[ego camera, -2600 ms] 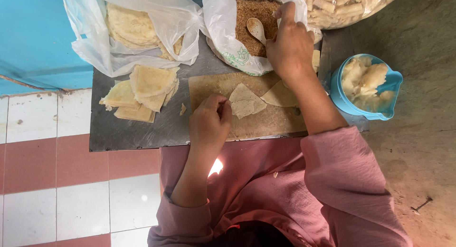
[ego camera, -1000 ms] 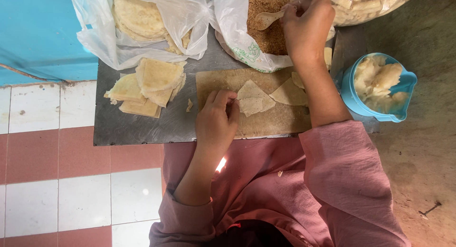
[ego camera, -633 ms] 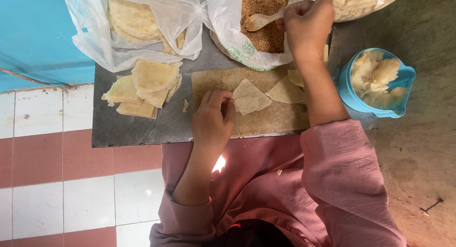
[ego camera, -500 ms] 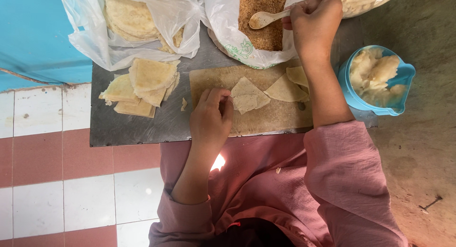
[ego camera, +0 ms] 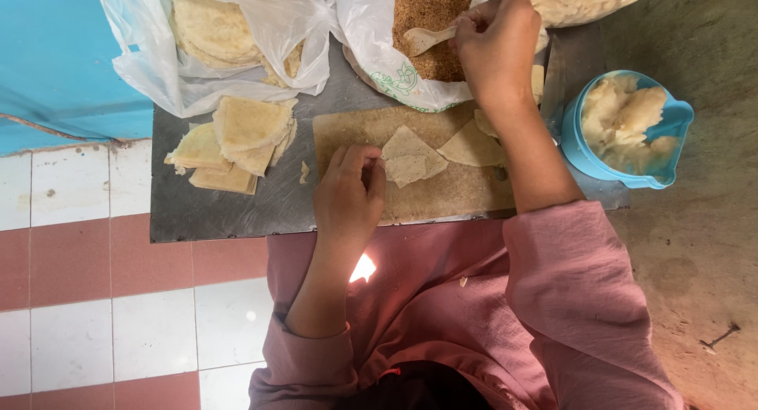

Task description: The person folds triangular dough wrappers one at a time on a cutting board, pressing the edges together to enclose filling and placing each folded pastry on the table. They occasionally scoop brown sugar from a bag with a spoon and add it to a wrapper before folding.

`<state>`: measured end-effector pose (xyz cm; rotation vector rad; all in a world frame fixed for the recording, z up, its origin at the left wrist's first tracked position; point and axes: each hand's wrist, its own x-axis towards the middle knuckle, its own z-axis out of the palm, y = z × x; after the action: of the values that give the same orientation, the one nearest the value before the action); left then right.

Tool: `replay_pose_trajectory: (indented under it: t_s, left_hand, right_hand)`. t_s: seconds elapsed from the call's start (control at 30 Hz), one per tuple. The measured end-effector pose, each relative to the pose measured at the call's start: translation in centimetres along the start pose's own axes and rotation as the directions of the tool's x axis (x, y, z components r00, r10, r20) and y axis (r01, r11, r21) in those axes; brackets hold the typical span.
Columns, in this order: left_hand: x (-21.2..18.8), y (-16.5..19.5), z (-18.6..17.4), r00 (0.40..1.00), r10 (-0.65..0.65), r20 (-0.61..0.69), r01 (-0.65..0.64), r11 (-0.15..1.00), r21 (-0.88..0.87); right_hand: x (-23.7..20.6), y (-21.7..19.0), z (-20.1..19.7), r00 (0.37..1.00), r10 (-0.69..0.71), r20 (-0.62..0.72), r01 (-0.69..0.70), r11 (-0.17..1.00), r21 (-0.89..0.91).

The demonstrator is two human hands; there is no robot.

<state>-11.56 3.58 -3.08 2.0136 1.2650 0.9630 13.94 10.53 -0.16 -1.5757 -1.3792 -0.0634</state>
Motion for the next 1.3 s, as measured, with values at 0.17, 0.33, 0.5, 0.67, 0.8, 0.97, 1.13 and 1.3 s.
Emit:
replay_pose_trajectory:
  t_s: [0.17,0.33,0.5,0.67,0.8,0.97,1.13,1.3]
  left_hand:
    - [0.1,-0.1,0.0,1.000,0.012,-0.005,-0.012,1.000,-0.003]
    - [0.0,-0.1,0.0,0.999,0.030,-0.017,-0.031,0.999,-0.021]
    - [0.2,0.0,0.0,1.000,0.019,-0.016,-0.020,0.999,-0.034]
    - [0.2,0.1,0.0,1.000,0.002,0.009,-0.001,1.000,-0.022]
    - [0.2,-0.1,0.1,1.000,-0.011,0.001,0.011,0.999,-0.036]
    - [0.2,-0.5,0.3,0.999,0.029,-0.039,-0.032,0.998,-0.061]
    - [0.1,-0.8,0.4,0.998,0.031,-0.048,-0.033,0.998,-0.054]
    - [0.3,-1.0,0.4,0.998,0.047,-0.038,-0.049,0.997,-0.054]
  right_hand:
    - [0.4,-0.3,-1.7,0.979,-0.189,-0.083,0.185,0.982,-0.046]
    - [0.9,-0.4,-0.2,0.980,-0.185,-0.073,0.171,0.972,-0.163]
    - [1.3,0.9,-0.1,0.992,-0.077,-0.095,0.081,0.996,0.040]
    - [0.8,3.2,-1.6,0.984,0.178,-0.032,-0.157,0.930,0.332]
    - [0.4,3.7,-2.3,0.981,0.196,-0.006,-0.174,0.882,0.437]
    - [-0.7,1.8,-4.1,0.949,0.308,0.071,-0.289,0.753,0.591]
    - [-4.2,-1.7,-7.7,0.907,0.384,0.171,-0.399,0.660,0.636]
    - [-9.3,-4.7,-9.0,0.873,0.413,0.261,-0.484,0.659,0.576]
